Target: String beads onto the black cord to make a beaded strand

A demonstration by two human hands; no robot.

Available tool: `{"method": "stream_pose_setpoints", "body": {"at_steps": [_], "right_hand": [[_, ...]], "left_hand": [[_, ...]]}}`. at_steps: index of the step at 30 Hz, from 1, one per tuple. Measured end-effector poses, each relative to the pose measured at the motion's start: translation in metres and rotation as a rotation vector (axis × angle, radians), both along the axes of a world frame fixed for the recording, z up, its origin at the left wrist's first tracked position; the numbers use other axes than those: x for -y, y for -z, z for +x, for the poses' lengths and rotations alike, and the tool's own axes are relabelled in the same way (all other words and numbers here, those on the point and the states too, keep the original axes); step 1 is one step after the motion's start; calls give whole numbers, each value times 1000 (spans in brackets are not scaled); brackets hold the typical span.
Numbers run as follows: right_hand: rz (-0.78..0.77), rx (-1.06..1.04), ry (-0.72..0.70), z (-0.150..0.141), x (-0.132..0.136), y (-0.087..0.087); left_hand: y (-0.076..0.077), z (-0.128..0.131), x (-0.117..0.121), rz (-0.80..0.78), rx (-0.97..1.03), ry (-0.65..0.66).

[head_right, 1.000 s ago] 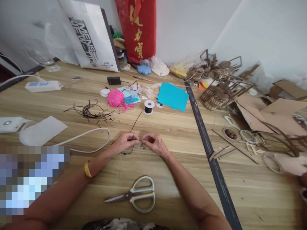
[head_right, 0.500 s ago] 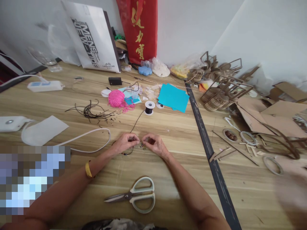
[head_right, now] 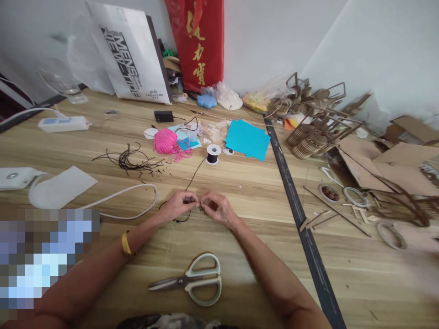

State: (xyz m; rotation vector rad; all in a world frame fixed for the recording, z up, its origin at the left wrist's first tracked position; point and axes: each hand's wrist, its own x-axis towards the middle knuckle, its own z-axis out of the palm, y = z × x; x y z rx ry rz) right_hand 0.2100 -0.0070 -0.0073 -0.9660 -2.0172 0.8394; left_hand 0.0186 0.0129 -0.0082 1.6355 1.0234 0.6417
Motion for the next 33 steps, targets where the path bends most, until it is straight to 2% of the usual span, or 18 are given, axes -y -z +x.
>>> {"method": "stream_pose_setpoints", "body": {"at_steps": [6,33], "right_hand": [[30,33,-12,-2,-1,1],[-118,-22,43,-1,2,0]], "left_hand": [[3,0,-1,5,-7,1],[1,-2,-2,-17,14,18]]}}
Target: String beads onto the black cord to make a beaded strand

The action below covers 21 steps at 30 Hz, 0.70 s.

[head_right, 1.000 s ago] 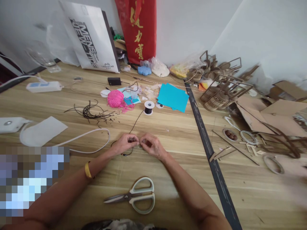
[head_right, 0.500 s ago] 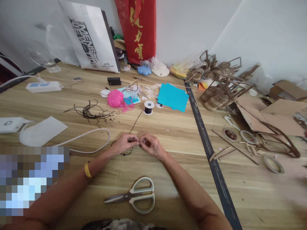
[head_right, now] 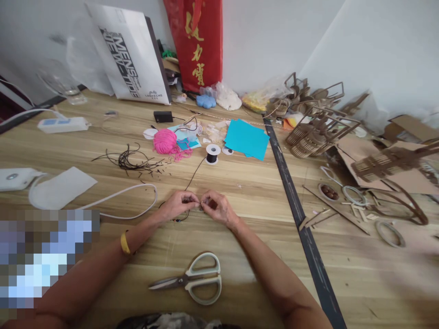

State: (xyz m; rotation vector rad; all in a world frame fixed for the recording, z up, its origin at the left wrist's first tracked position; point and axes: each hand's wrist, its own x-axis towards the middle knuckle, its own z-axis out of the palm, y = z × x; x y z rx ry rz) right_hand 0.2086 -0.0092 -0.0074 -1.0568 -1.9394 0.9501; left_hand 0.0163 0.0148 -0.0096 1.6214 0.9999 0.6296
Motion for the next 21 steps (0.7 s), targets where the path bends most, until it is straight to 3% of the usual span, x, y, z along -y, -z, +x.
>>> {"method": "stream_pose_setpoints", "body": {"at_steps": [7,21], "right_hand": [[-73,-38,14,3,0,6],[-276,-208,6,4,-4,7]], "left_hand": [[3,-1,-1,8,13,-3],[0,-1,0,-152,168,-70]]}}
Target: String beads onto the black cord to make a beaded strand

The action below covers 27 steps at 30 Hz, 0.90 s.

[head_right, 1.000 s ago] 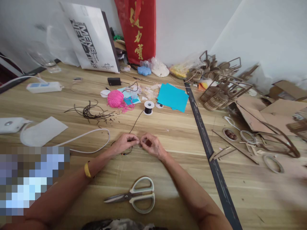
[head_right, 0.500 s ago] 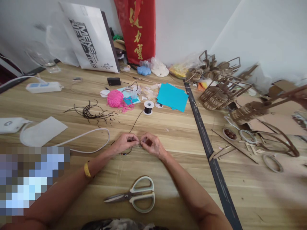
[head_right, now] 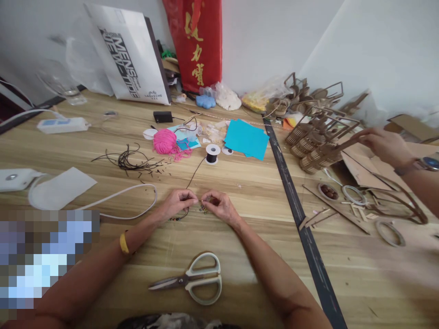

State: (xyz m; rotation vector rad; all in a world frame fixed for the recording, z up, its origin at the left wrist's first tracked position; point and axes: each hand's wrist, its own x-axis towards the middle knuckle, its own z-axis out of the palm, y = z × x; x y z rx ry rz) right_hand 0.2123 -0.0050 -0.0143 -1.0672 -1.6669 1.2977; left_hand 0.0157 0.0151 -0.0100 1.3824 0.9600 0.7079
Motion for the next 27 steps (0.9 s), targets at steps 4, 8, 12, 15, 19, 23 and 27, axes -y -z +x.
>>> {"method": "stream_pose_setpoints", "body": {"at_steps": [4,8,12,15,19,23,27], "right_hand": [[-18,-2,14,1,0,2],[-35,-8,17,1,0,3],[-35,-26,11,1,0,2],[-35,-36,10,0,0,2],[-38,-47,3,0,0,2],[-42,-33,2,0,0,1],[-39,-24,3,-1,0,0]], "left_hand": [[1,0,0,1,10,-5],[2,-1,0,14,3,3],[2,-1,0,21,-5,5],[3,-1,0,18,-3,12],[2,-2,0,28,-23,23],[1,-1,0,39,-49,22],[2,-1,0,36,-52,18]]}}
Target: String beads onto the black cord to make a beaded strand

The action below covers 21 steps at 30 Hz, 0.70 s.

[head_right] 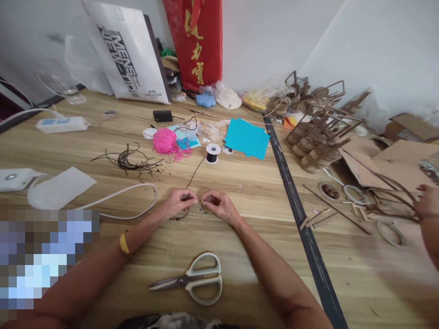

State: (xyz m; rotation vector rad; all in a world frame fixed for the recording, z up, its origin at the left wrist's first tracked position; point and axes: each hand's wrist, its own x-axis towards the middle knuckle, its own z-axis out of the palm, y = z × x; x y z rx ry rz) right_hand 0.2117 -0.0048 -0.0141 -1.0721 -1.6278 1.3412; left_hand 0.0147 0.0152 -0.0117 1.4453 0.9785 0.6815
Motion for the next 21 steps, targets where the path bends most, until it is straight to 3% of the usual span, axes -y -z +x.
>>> {"method": "stream_pose_setpoints", "body": {"at_steps": [21], "right_hand": [[30,19,-20,0,0,-1]], "left_hand": [[0,-1,0,26,-25,9]]}}
